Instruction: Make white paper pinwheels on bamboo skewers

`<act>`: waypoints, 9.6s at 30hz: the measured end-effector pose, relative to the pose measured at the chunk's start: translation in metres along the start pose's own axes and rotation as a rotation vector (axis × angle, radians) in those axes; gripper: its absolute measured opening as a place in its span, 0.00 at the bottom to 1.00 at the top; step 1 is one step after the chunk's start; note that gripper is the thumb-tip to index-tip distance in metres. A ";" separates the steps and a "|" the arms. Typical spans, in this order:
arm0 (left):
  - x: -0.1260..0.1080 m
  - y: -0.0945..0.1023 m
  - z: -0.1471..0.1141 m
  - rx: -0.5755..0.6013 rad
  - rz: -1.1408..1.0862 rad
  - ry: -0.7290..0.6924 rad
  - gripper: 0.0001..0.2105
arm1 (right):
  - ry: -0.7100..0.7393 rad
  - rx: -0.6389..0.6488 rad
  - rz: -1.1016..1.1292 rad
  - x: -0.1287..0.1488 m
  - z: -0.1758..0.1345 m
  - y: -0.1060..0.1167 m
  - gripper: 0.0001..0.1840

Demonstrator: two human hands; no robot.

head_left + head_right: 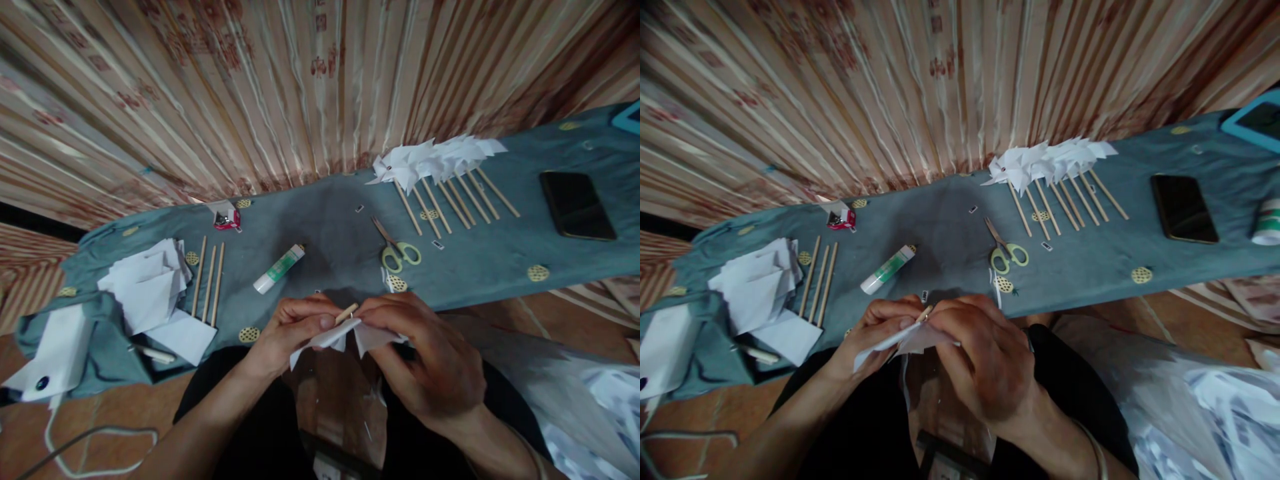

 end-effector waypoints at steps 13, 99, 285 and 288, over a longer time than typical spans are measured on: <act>0.023 -0.004 0.016 -0.189 -0.027 0.052 0.12 | -0.868 -0.060 0.850 -0.061 -0.007 -0.036 0.16; 0.088 -0.001 -0.035 -0.198 -0.343 0.413 0.12 | -0.758 1.151 -0.222 -0.096 0.045 -0.089 0.14; 0.045 0.020 -0.006 -0.363 0.158 -0.003 0.18 | -0.885 -0.002 0.632 -0.077 0.014 -0.027 0.16; 0.044 0.019 -0.007 -0.373 0.158 -0.008 0.18 | -0.877 0.041 0.627 -0.073 0.013 -0.031 0.17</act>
Point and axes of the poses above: each hand's wrist, its own z-axis towards the middle knuckle, its own y-axis out of the back of the hand, x = y × z, the point moved 1 cm from there along z, towards the middle knuckle, and after that the axes turned 5 degrees about z, right-handed, at the moved point
